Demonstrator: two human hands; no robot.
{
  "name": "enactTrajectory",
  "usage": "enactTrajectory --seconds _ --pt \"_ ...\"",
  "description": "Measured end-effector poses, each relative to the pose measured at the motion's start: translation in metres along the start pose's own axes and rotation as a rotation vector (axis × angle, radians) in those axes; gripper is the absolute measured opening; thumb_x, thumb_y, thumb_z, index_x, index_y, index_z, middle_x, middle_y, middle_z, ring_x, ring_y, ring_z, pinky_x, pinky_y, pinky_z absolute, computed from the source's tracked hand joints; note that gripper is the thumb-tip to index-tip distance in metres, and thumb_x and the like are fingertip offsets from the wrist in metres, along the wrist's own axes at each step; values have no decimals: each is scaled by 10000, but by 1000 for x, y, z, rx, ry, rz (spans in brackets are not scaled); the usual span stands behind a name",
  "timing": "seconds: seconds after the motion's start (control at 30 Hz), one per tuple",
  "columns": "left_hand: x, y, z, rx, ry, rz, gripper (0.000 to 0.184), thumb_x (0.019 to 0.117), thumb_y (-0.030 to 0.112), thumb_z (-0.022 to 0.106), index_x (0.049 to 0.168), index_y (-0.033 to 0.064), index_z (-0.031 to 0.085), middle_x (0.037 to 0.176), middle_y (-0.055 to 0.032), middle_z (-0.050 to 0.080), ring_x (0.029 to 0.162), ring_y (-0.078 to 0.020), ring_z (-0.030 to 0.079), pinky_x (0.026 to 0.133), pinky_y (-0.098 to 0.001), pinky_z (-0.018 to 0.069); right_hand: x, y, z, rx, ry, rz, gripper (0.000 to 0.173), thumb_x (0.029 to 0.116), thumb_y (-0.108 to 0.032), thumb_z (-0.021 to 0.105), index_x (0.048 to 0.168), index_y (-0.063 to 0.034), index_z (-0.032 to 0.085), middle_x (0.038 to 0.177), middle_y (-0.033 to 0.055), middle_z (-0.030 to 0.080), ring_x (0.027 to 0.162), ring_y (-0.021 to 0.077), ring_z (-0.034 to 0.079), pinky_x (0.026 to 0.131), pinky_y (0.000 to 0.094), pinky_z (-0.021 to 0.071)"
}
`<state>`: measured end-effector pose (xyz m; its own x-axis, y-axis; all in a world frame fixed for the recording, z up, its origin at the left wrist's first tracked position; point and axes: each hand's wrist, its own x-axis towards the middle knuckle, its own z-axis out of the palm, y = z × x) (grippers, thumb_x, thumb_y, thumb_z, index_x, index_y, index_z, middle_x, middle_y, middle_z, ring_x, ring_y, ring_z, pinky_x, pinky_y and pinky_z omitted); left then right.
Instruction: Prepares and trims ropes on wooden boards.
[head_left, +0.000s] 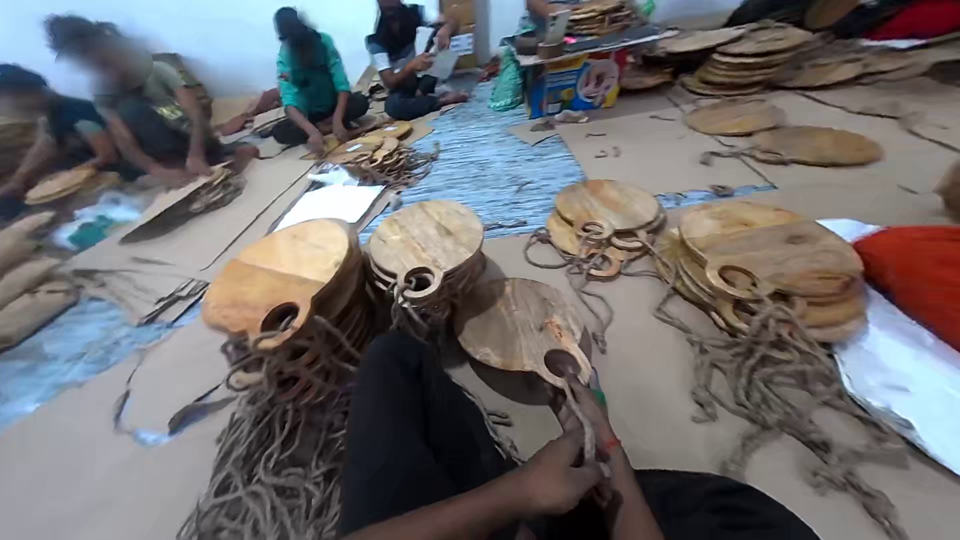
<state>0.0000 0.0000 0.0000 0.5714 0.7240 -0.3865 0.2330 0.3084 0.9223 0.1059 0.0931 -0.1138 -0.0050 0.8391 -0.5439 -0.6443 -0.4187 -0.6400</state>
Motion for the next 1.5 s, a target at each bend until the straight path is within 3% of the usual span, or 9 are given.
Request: enactTrajectory --seconds 0.13,0.3,0.5,0.57,0.7,0.93,1.17,1.37,1.5 --pt "-13 -19 -6 -60 97 -88 432 1076 180 447 1461 -12 403 1087 -144 684 885 -169 679 829 -351 564 -19 -2 17 85 -135 70 421 1131 -247 374 1428 50 399 1217 235 674 1044 302 722 897 415 609" --pt "2 -22 -36 -182 343 -250 430 1124 259 340 1377 -35 526 1183 -199 649 1048 -274 657 917 -457 547 -45 7 29 -365 -56 120 331 1092 -153 468 1376 15 492 1139 152 703 840 201 697 712 359 571" --pt "59 -28 -56 -413 449 -554 665 1103 550 276 1293 -11 577 1127 -198 666 1020 -303 653 895 -497 523 -82 0 23 -690 33 -173 391 1035 -94 566 1400 46 554 1261 207 667 1134 244 653 1008 403 509" --pt "81 -44 -69 -461 507 -541 641 1116 502 289 1406 -39 475 1195 -249 612 1021 -332 627 898 -490 519 -103 1 8 -545 113 -256 317 1028 -64 572 1316 67 592 1039 148 722 877 174 700 806 325 581" --pt "124 -68 -100 -741 766 -370 307 1123 261 351 1176 -21 460 717 -112 539 528 -182 544 525 -316 518 -137 6 -20 -306 110 -282 291 1049 -72 486 1283 82 563 760 49 642 585 112 607 558 253 544" --pt "125 -31 -158 31 860 -128 555 1064 128 512 1550 -46 308 1476 -308 473 1286 -417 566 1077 -539 479 -132 21 -20 -373 -68 -262 492 1014 -62 529 1469 83 411 983 113 714 728 163 690 700 316 606" --pt "54 -13 -104 1099 -153 247 314 1002 120 604 1311 104 658 1528 -141 505 1494 -378 347 1205 -618 256 -117 16 -11 -445 -217 -214 392 1031 -78 488 1398 59 509 945 84 713 731 153 677 674 311 592" --pt "58 20 -149 868 548 -11 292 1058 86 463 1259 63 673 1243 -190 683 1249 -418 582 1051 -622 440 -112 1 -23 -525 -151 -334 414 926 -82 648 1311 60 594 1087 107 725 951 158 702 888 317 587" --pt "61 6 -158 909 512 -278 381 1029 113 536 1404 65 576 1461 -200 543 1380 -450 459 1068 -658 408 -106 -6 -23 -542 -2 -263 250 1045 -75 515 1240 34 628 855 69 660 626 123 624 601 267 568"
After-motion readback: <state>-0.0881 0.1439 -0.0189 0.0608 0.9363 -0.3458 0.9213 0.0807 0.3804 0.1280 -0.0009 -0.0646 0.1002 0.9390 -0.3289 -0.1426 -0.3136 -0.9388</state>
